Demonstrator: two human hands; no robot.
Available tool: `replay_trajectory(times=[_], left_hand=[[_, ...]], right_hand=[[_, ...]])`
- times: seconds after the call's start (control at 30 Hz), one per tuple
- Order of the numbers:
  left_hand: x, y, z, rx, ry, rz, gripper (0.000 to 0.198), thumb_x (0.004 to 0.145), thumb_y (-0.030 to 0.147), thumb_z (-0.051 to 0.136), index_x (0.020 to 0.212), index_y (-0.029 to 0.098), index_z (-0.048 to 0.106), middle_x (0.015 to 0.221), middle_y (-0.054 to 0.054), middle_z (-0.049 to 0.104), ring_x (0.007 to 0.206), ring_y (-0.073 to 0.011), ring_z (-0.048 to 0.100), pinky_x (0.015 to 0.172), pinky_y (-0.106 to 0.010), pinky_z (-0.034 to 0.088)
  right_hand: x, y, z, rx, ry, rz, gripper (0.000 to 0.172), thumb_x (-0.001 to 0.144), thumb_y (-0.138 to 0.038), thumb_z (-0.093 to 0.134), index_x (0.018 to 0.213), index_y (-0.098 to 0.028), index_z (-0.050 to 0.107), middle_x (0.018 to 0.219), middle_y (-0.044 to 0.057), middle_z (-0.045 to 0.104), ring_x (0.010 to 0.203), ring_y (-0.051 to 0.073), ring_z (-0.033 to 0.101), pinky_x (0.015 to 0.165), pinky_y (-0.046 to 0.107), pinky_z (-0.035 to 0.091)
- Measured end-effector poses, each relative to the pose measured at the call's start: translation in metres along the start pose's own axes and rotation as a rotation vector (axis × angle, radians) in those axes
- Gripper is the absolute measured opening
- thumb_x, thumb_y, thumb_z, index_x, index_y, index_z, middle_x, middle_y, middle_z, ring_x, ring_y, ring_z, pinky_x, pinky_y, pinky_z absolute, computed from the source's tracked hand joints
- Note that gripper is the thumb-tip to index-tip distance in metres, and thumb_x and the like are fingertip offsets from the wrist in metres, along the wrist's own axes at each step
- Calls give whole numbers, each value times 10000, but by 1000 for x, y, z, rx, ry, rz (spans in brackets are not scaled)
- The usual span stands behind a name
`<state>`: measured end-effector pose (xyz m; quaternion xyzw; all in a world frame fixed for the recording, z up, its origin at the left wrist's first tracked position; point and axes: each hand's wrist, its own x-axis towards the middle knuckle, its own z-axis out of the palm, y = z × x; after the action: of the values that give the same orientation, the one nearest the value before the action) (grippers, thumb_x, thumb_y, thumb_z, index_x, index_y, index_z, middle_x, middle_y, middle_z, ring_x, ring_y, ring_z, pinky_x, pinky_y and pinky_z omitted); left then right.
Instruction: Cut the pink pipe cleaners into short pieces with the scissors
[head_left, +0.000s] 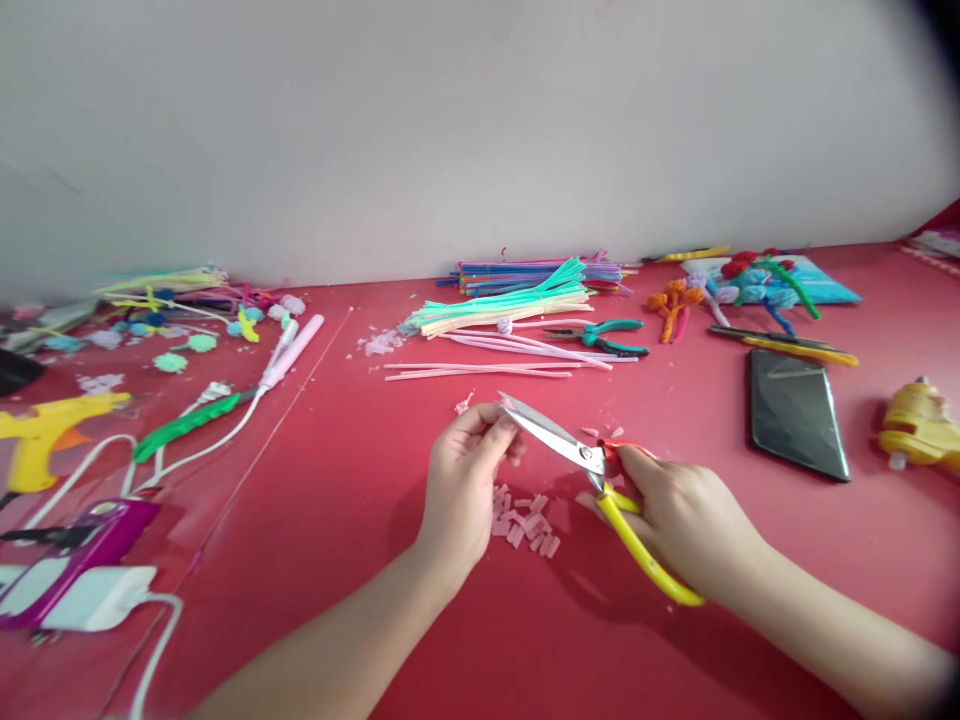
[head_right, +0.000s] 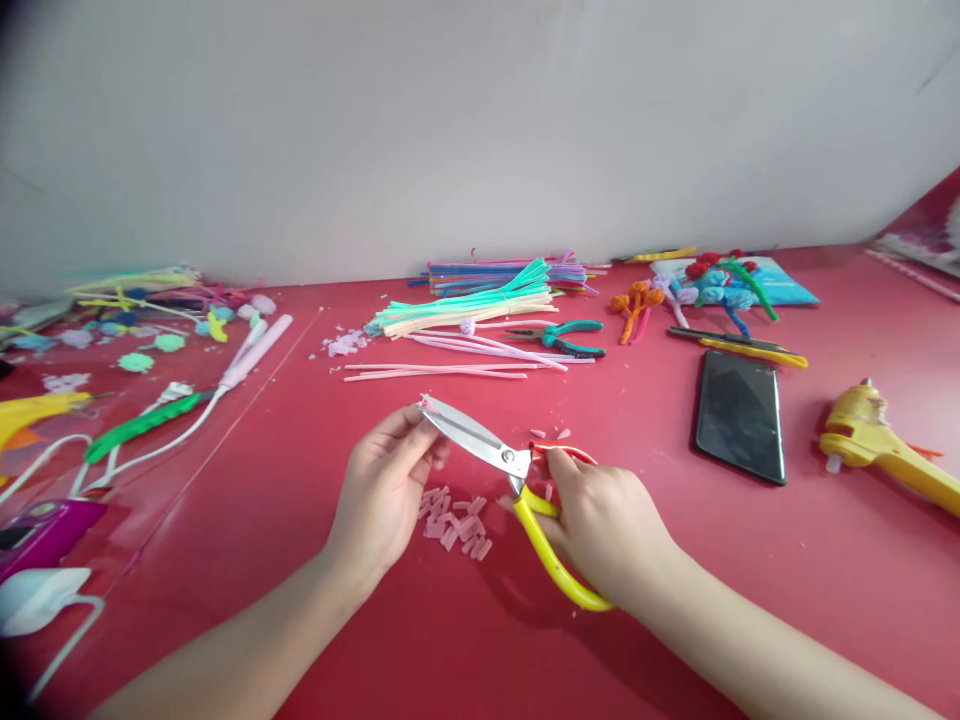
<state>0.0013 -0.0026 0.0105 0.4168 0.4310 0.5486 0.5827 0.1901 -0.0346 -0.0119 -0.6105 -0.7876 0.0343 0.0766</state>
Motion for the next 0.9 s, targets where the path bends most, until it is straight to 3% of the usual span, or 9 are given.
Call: replay_trajectory(times=[0.9], left_hand=[[0,3,0,-14,-8,0,71,723,208,542,727,147,577,653,-2,494,586,-72,428,573,-198,359]], right_hand=[[-2,3,3,5,45,-31,322,761,-501,362,675,-197,425,463,-16,492,367,105,421,411,224,171]])
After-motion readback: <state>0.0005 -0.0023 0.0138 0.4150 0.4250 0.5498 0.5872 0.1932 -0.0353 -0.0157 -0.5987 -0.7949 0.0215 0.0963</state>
